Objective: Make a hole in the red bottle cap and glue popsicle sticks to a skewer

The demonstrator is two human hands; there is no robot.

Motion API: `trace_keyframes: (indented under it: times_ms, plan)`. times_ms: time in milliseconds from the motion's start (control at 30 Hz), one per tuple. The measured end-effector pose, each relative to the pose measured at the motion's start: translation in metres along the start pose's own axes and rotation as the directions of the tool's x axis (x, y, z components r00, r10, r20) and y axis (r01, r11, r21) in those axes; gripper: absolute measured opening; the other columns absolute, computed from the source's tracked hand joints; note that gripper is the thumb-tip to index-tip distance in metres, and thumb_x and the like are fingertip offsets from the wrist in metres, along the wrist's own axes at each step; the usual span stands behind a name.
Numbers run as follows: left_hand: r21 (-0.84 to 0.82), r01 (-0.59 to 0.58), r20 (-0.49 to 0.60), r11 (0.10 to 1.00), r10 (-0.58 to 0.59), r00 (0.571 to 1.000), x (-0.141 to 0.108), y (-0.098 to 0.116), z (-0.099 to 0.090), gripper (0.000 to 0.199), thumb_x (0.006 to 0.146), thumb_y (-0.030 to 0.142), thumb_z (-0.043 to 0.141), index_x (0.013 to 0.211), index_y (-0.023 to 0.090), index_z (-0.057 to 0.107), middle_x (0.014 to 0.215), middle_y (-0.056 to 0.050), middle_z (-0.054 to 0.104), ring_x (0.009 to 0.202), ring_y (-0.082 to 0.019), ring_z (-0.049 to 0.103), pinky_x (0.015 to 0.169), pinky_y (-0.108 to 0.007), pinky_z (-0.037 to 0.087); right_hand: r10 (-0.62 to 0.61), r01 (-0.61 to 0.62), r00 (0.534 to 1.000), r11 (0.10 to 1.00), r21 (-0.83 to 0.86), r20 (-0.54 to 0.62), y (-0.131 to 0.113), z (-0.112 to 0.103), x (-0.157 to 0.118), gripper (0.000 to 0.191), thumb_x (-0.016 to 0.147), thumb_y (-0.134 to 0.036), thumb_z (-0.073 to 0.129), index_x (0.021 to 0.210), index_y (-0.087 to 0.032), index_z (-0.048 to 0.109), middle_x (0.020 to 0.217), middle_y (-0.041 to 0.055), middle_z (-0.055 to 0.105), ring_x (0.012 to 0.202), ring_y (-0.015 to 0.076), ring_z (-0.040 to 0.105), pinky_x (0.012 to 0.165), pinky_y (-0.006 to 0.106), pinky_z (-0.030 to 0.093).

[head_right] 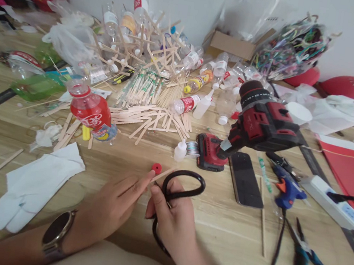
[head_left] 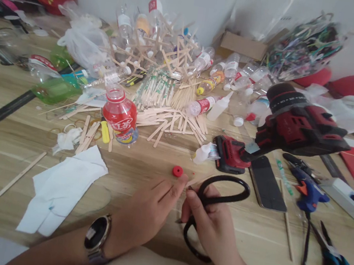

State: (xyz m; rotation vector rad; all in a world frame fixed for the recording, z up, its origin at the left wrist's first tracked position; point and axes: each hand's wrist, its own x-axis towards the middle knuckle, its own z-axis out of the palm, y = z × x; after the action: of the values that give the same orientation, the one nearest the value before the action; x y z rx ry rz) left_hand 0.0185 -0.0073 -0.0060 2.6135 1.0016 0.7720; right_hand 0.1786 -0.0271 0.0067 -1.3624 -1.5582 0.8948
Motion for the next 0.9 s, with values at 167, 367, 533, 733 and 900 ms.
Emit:
trace_keyframes:
  times_ms: [167, 367, 533, 733, 900]
  plan:
    - [-0.083, 0.015, 0.002, 0.996, -0.015, 1.0, 0.0, 0.002, 0.0, 0.051, 0.095, 0.008, 0.031, 0.146, 0.014, 0.027, 0.112, -0.011, 0.067, 0.105, -0.02, 0.063, 0.09, -0.034, 0.054, -0.249, 0.211, 0.962, 0.938, -0.275, -0.11, 0.004, -0.002, -0.003, 0.025, 0.095, -0.022, 0.048, 0.07, -0.021, 0.049, 0.053, -0.0021, 0.059, 0.047, 0.0129, 0.054, 0.054, 0.027, 0.04]
    - [-0.065, 0.034, 0.003, 0.997, -0.034, 0.999, 0.003, 0.003, -0.005, 0.041, 0.096, 0.011, 0.035, 0.137, 0.012, 0.039, 0.107, -0.011, 0.068, 0.096, -0.019, 0.065, 0.084, -0.033, 0.055, -0.611, 0.444, 0.791, 0.562, -0.698, 0.011, 0.021, -0.011, 0.001, 0.014, 0.093, -0.01, 0.047, 0.096, -0.02, 0.056, 0.064, -0.0021, 0.062, 0.057, 0.013, 0.055, 0.069, 0.032, 0.035]
    - [-0.027, -0.027, -0.011, 0.999, 0.027, 1.0, 0.004, 0.001, -0.005, 0.047, 0.097, 0.011, 0.029, 0.144, 0.011, 0.029, 0.102, -0.009, 0.068, 0.089, -0.02, 0.064, 0.081, -0.033, 0.054, -0.21, 0.191, 0.974, 0.962, -0.194, -0.081, 0.006, 0.0, -0.002, 0.032, 0.095, -0.02, 0.048, 0.063, -0.02, 0.05, 0.052, -0.0027, 0.056, 0.048, 0.0115, 0.053, 0.051, 0.026, 0.039]
    - [-0.069, -0.018, 0.0, 0.997, 0.018, 1.0, 0.003, 0.004, -0.005, 0.049, 0.097, 0.013, 0.032, 0.146, 0.013, 0.026, 0.102, -0.009, 0.068, 0.097, -0.019, 0.064, 0.086, -0.033, 0.053, -0.496, 0.398, 0.863, 0.785, -0.475, -0.098, 0.015, -0.006, -0.003, 0.014, 0.091, -0.014, 0.052, 0.08, -0.02, 0.056, 0.061, -0.0026, 0.061, 0.055, 0.0122, 0.055, 0.064, 0.03, 0.041]
    - [-0.024, 0.013, 0.006, 1.0, -0.013, 1.0, 0.002, 0.004, -0.005, 0.046, 0.097, 0.012, 0.03, 0.143, 0.014, 0.031, 0.095, -0.008, 0.068, 0.088, -0.019, 0.065, 0.08, -0.033, 0.055, -0.607, 0.473, 0.794, 0.635, -0.611, -0.016, 0.021, -0.011, 0.002, 0.012, 0.09, -0.009, 0.052, 0.088, -0.019, 0.057, 0.063, -0.0021, 0.063, 0.056, 0.013, 0.056, 0.067, 0.032, 0.037]
